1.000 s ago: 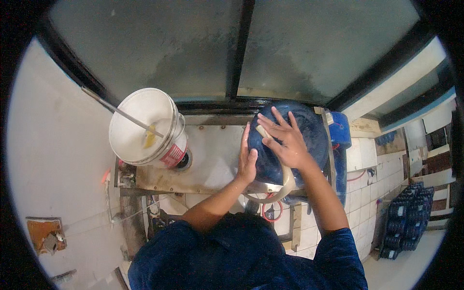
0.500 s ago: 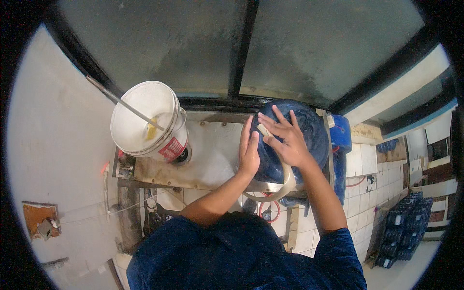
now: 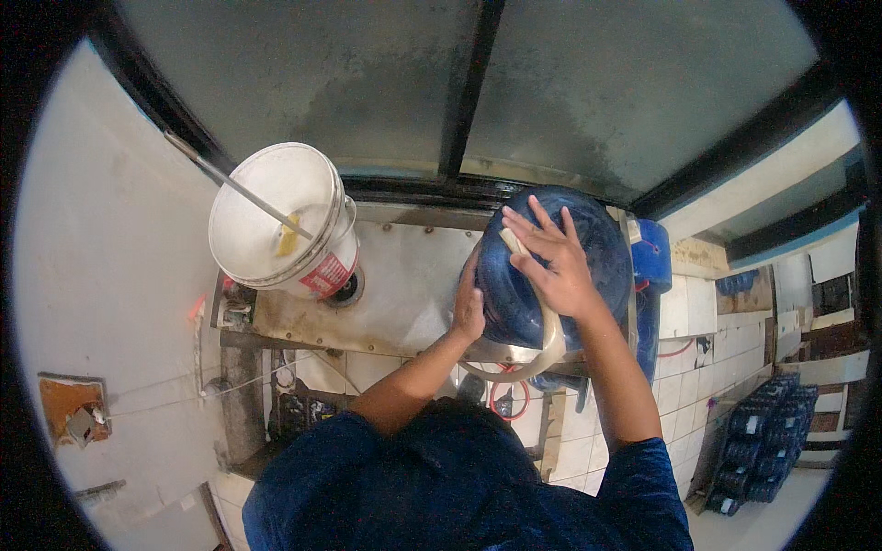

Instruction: The person scrubs the exterior of large blue water jugs with a brush and water at a sink, then rinses and stacks them. The person repeats this process for multiple jugs, handling each one individually.

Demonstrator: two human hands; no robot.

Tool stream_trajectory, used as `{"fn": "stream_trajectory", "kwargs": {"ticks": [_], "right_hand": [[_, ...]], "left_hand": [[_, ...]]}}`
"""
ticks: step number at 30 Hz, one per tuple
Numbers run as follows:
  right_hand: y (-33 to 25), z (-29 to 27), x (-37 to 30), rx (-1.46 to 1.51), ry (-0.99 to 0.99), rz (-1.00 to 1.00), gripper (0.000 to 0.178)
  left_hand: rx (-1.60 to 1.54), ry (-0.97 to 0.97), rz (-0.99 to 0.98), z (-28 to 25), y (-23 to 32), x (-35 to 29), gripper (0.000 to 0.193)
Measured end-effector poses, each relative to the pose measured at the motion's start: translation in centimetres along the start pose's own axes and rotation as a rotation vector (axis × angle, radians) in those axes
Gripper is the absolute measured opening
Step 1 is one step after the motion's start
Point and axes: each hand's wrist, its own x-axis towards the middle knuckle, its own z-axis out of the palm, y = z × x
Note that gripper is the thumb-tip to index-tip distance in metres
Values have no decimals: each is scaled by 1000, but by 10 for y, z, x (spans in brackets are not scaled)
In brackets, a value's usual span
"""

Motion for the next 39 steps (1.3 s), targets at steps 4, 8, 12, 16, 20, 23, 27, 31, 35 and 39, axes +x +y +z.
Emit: {"fn": "stream_trajectory", "kwargs": {"ticks": [4,8,12,16,20,23,27,31,35,39], "right_hand": [[0,-5,1,-7,-82,-123,55],[1,-5,-1,12,-77,-130,55],[3,-6,0,41,-59,-71,55],[4,-3,3,21,-58,-88,55],[5,-8,0,-6,-72,-105,54],[1,-7,-1,21,-52,-118,52],[-6,-5,3,39,-69,-114,52],[-11,-1,4,1,-114,-143,55],[-8,-3,-2,14,-109,-151,57],[-12,-4,-1,37,-109,-198,53]], "left_hand": [[106,-158,-373,-37,-86,25,75],[-587,-100,-950,-18,-32,81,65],[-706,98,-948,17,79,87,50],[-214,177,-433,32,86,64,59],[-228,-157,-240,9,57,97,56],[-540,88,-1152,9,53,109,55],[21,-236,-485,-34,-75,56,44],[110,-229,-395,-43,-76,48,42],[265,-154,-287,-26,-39,20,48],[-146,34,-325,-23,-56,4,53]]}}
